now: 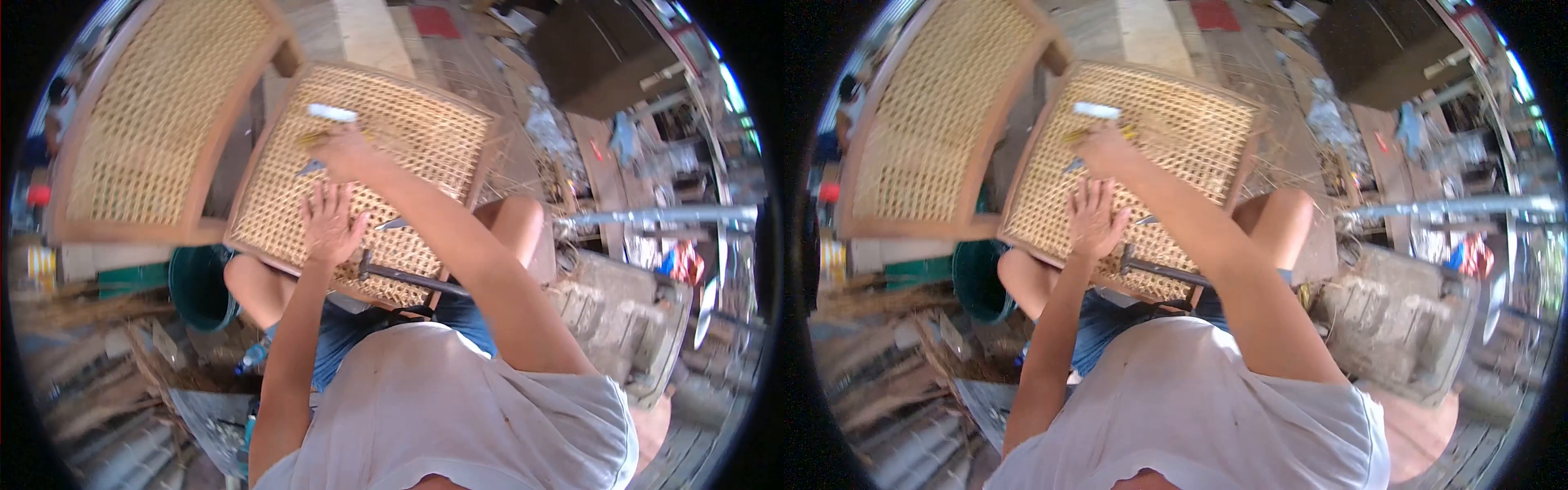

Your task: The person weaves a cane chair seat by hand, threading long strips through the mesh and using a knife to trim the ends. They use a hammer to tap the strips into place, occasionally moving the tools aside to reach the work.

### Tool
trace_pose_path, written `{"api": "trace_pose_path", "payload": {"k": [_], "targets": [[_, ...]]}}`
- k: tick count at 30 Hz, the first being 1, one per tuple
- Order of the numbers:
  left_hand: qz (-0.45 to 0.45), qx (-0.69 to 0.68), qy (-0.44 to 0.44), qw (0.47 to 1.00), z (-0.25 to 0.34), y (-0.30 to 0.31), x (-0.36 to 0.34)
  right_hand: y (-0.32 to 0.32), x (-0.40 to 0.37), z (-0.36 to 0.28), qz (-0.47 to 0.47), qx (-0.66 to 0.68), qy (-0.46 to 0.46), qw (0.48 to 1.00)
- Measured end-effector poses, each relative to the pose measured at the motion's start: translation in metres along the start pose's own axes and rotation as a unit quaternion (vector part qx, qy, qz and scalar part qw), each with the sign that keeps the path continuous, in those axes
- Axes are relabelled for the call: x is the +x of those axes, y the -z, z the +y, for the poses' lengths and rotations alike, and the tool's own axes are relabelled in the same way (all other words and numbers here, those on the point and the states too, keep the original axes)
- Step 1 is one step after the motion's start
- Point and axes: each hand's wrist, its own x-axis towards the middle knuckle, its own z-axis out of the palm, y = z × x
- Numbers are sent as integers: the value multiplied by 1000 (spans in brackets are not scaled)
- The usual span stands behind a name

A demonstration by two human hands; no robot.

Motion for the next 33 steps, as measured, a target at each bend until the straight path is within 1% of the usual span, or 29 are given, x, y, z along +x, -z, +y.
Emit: {"api": "trace_pose_path", "payload": {"k": [1, 2, 3, 4, 6, 7, 9, 11, 12, 13, 14, 15, 16, 17, 18, 19, 21, 22, 23, 24, 25, 27, 28, 29, 30, 31, 32, 33], "targets": [[-15, 2, 8, 1000, 1, 0, 1, 3, 2, -5, -47, -16, -1, 999], [-17, -7, -10, 1000, 2, 0, 3, 6, 8, -8, -69, -30, 2, 997], [-18, 4, -3, 1000, 2, 1, 3, 10, 7, -7, -93, -43, 9, 995], [-20, 19, 7, 1000, 4, 1, 2, 18, -1, -6, -95, -45, -3, 994], [-21, 17, 2, 1000, 7, 3, 3, 33, -9, -7, -126, 20, -5, 992], [-23, 17, 7, 1000, 6, 4, 3, 19, -11, -3, -120, 24, -14, 992], [-20, 22, 0, 1000, 3, 1, 2, -5, -18, 2, -32, 100, -15, 994], [6, 36, -10, 999, -1, -9, -1, 19, -36, 2, -9, 125, -28, 992], [3, 37, -14, 999, 1, -8, 2, 38, -50, 2, 6, 147, -34, 989], [28, -25, 9, 999, 5, -4, 3, 60, -66, 5, 27, 161, -52, 985], [54, -89, 33, 994, 11, 0, 7, 98, -86, 8, 18, 222, -108, 969], [111, -105, 36, 988, 20, 6, 13, 125, -110, 16, 8, 281, -160, 946], [106, -107, 39, 988, 31, 8, 21, 113, -133, 35, 103, 401, -136, 900], [125, -172, 20, 977, 43, 8, 35, 104, -155, 56, 196, 510, -107, 831], [146, -234, 2, 961, 55, 10, 52, 118, -183, 68, 213, 663, -181, 694], [164, -258, -21, 952, 80, 17, 70, 134, -214, 76, 221, 785, -249, 523], [91, -381, -22, 920, 123, 19, 109, 133, -267, 100, 209, 859, -216, 415], [97, -415, -49, 903, 144, 9, 129, 129, -283, 102, 207, 859, -218, 414], [102, -448, -76, 885, 162, 0, 148, 125, -296, 103, 193, 829, -287, 439], [80, -457, -53, 884, 182, -5, 166, 120, -304, 106, 178, 794, -354, 462], [58, -466, -31, 882, 197, -12, 180, 114, -308, 112, 178, 795, -354, 460], [38, -452, -22, 891, 211, -28, 200, 100, -315, 124, 88, 649, -434, 618], [20, -439, -13, 898, 215, -34, 206, 88, -317, 132, 89, 651, -437, 615], [15, -442, -10, 897, 215, -39, 208, 75, -318, 141, 55, 506, -435, 743], [11, -441, -8, 897, 216, -40, 208, 72, -313, 148, 16, 344, -415, 842], [15, -464, -5, 886, 217, -41, 207, 68, -309, 154, 13, 349, -417, 839], [19, -487, -2, 873, 216, -42, 206, 63, -302, 159, 3, 294, -408, 865], [14, -485, 1, 874, 217, -40, 206, 62, -293, 162, -8, 237, -396, 887]]}}
